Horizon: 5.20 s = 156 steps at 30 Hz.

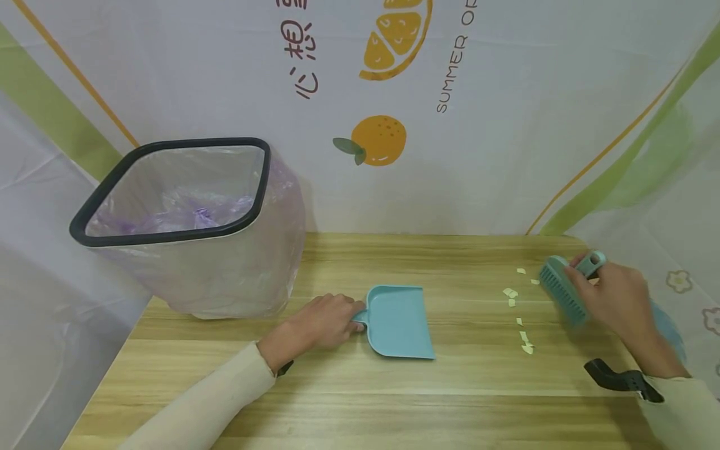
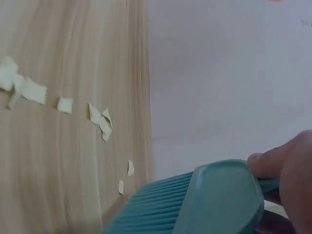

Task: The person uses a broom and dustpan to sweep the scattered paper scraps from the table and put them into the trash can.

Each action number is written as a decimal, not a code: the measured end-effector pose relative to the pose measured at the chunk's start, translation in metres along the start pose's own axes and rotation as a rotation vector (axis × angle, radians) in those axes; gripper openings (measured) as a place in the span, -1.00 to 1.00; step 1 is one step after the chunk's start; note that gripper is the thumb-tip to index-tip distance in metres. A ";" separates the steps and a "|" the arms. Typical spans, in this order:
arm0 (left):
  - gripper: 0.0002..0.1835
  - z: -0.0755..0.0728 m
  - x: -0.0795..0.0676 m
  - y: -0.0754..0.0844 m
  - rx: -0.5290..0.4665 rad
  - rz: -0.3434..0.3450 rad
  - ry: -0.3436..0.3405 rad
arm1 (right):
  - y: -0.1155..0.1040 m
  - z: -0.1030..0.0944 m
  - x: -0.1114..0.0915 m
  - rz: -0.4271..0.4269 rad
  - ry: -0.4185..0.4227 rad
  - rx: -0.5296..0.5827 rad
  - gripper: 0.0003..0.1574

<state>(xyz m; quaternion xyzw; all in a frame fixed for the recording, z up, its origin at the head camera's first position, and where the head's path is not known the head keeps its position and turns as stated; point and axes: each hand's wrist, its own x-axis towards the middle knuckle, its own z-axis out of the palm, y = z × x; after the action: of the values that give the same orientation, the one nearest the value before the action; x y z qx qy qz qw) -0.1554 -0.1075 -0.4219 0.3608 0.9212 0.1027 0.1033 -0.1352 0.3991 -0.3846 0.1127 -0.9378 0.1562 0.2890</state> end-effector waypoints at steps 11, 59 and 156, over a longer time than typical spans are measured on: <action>-0.80 0.001 0.000 -0.001 -0.004 -0.001 -0.007 | 0.015 0.019 0.025 -0.027 -0.038 -0.029 -0.83; -0.80 0.001 0.001 -0.001 -0.001 0.018 0.003 | -0.017 0.000 0.007 -0.134 -0.186 0.172 -0.93; -0.81 -0.005 0.003 0.009 0.018 -0.035 -0.021 | -0.125 0.057 0.002 -0.113 0.011 0.178 -0.89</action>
<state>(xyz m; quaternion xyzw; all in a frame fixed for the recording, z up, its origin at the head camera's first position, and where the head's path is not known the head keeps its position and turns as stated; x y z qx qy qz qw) -0.1532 -0.0993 -0.4155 0.3467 0.9271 0.0888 0.1113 -0.1283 0.2630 -0.3995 0.1897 -0.9108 0.2229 0.2911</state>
